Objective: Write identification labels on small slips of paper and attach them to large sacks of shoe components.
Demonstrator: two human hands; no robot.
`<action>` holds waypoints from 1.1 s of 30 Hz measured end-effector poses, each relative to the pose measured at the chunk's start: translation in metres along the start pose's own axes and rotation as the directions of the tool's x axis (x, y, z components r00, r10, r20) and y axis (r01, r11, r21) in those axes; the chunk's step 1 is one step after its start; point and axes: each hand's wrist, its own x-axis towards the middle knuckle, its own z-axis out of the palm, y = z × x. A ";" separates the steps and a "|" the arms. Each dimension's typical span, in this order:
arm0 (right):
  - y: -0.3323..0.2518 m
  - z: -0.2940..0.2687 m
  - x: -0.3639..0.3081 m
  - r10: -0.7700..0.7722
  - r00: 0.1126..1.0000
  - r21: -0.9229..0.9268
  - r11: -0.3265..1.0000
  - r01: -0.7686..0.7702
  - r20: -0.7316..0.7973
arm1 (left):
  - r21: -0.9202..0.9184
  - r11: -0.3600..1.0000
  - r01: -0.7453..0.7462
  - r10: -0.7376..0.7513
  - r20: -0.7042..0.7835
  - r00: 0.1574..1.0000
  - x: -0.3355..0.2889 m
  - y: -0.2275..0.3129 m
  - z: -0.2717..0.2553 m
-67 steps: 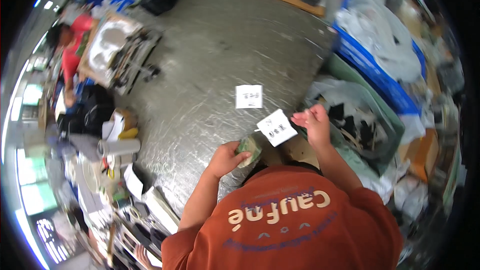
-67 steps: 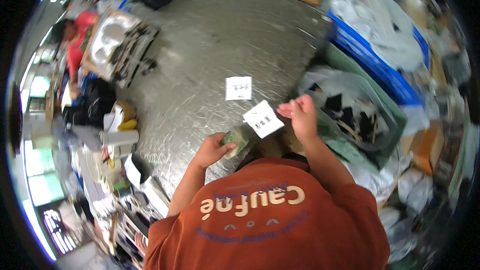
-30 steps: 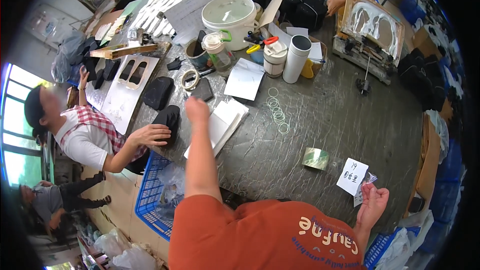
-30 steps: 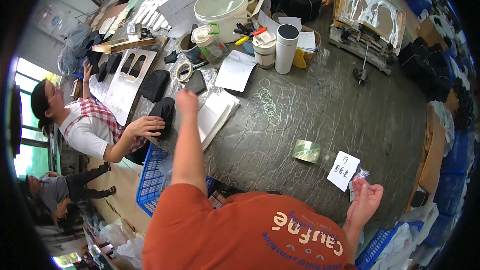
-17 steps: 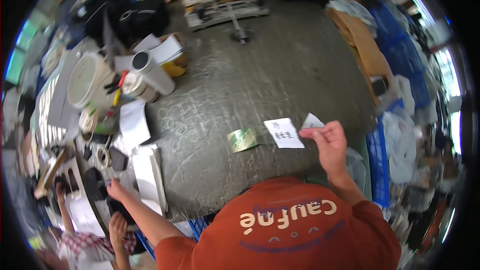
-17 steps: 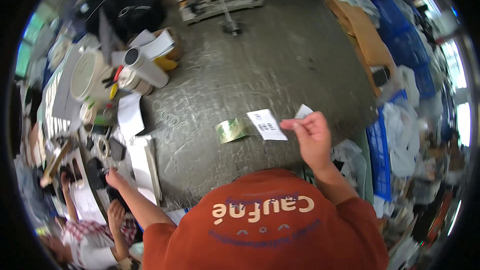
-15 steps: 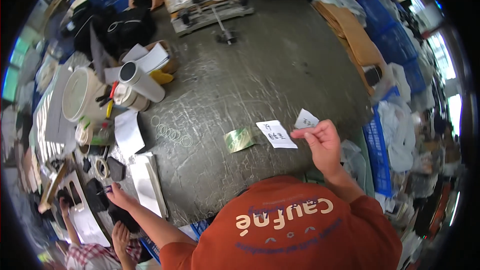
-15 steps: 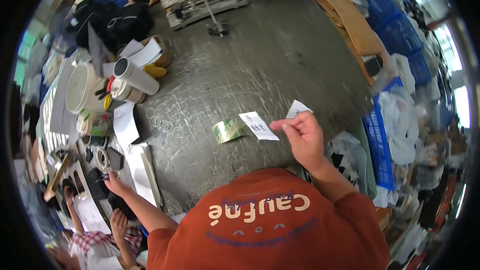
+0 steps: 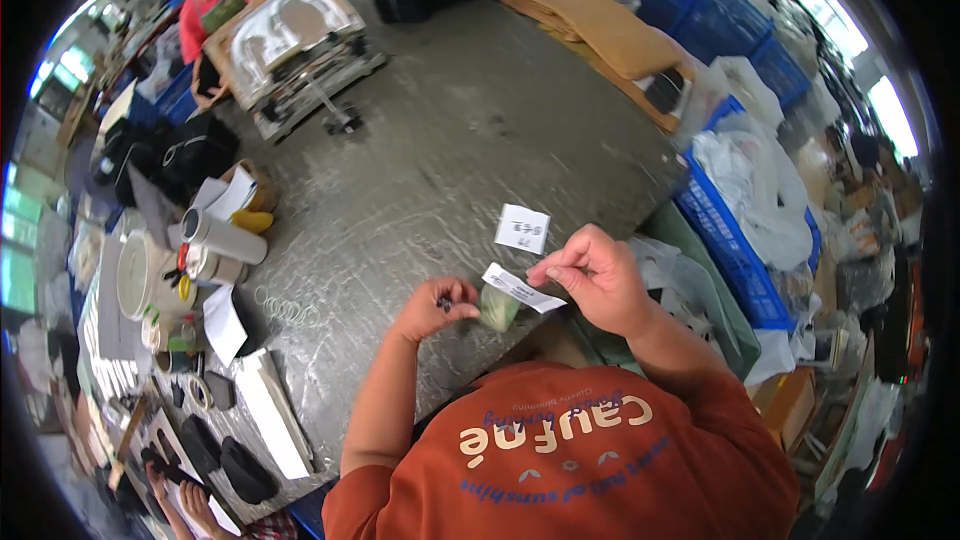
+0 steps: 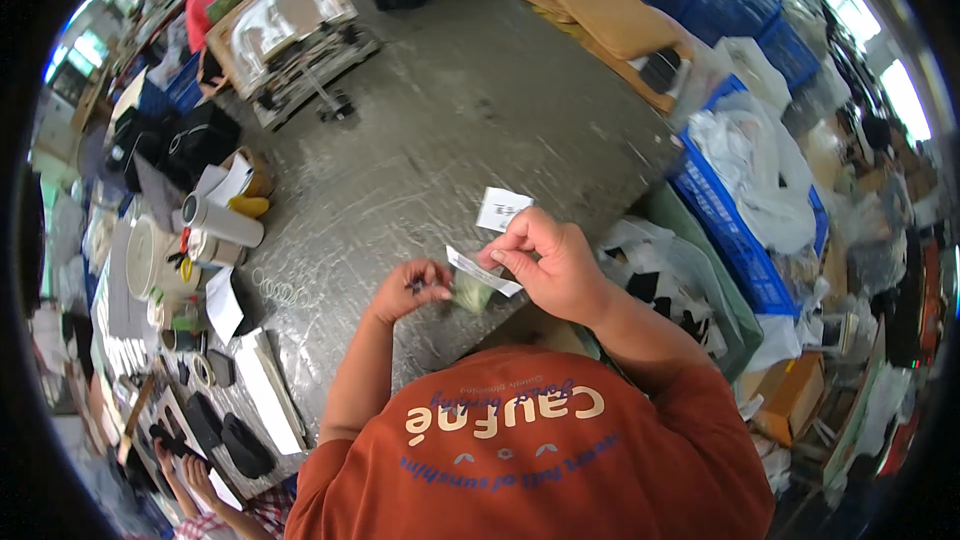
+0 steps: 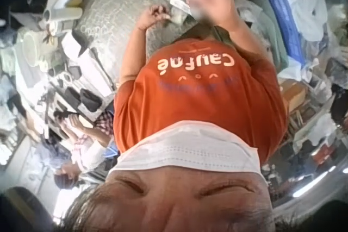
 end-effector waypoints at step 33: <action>0.222 -0.167 -0.060 0.465 0.873 -0.229 0.843 -0.487 -0.145 | 0.055 0.968 0.245 -0.209 -0.364 0.908 0.065 -0.105 0.305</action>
